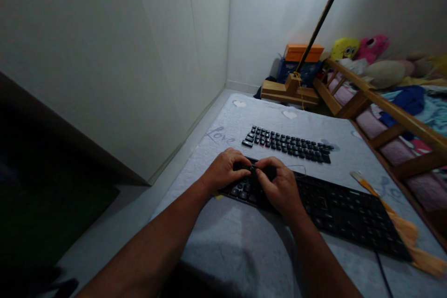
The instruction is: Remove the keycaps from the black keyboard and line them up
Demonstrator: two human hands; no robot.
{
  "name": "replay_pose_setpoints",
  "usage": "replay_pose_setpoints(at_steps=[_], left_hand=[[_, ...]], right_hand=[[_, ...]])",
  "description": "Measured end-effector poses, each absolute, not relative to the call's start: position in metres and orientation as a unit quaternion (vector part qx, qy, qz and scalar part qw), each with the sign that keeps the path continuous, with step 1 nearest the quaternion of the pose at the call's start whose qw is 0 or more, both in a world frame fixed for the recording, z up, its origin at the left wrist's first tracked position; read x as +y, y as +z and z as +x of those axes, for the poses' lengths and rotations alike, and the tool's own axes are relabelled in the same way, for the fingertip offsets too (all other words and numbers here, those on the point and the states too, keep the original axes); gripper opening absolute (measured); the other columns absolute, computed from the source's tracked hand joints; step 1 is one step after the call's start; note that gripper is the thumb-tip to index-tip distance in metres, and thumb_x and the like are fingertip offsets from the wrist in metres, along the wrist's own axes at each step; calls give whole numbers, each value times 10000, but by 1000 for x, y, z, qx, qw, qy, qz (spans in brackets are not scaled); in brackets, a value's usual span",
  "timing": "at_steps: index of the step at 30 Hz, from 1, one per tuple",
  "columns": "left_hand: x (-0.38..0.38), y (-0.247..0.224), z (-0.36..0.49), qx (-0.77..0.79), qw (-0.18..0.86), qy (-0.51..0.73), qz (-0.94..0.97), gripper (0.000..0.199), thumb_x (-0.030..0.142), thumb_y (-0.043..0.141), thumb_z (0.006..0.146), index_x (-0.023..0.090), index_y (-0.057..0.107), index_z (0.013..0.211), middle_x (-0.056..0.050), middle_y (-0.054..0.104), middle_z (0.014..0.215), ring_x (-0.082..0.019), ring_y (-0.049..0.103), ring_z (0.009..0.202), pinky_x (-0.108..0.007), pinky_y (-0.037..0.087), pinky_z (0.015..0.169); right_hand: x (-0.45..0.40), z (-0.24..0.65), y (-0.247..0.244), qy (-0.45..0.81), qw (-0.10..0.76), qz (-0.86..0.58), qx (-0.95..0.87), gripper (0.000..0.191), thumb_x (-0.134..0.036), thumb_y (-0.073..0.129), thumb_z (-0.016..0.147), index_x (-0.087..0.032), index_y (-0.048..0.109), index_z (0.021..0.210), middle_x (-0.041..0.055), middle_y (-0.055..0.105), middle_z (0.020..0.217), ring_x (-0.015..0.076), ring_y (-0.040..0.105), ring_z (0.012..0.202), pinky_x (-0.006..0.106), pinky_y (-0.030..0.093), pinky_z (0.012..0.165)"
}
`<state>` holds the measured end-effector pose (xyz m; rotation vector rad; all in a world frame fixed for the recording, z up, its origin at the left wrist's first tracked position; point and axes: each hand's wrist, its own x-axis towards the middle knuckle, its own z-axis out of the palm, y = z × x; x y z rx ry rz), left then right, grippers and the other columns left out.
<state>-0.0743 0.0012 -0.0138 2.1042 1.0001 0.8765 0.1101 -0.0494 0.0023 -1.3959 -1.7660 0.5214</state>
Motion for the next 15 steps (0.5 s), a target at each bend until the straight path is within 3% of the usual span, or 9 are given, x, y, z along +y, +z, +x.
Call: replay_pose_setpoints(at_steps=[8, 12, 15], left_hand=[[-2, -11, -72, 380, 324, 345, 795, 127, 228, 739, 747, 224, 735, 873, -28, 712, 877, -207, 589, 935, -359, 442, 899], [0, -15, -72, 386, 350, 381, 764, 141, 228, 724, 763, 212, 735, 902, -38, 712, 908, -202, 600, 950, -354, 452, 901], [1, -19, -72, 395, 375, 399, 738, 156, 220, 717, 761, 209, 735, 915, -41, 708, 926, -197, 611, 946, -345, 466, 891]], right_hand=[[-50, 110, -5, 175, 468, -589, -635, 272, -333, 447, 944, -207, 597, 755, 28, 612, 768, 188, 579, 790, 309, 435, 775], [-48, 112, -4, 133, 467, -567, -665, 247, -280, 396, 962, -209, 613, 865, 64, 614, 933, 205, 574, 928, 336, 439, 853], [-48, 112, -4, 129, 419, -552, -709, 237, -228, 411, 944, -217, 641, 1001, 76, 581, 980, 206, 578, 936, 340, 456, 852]])
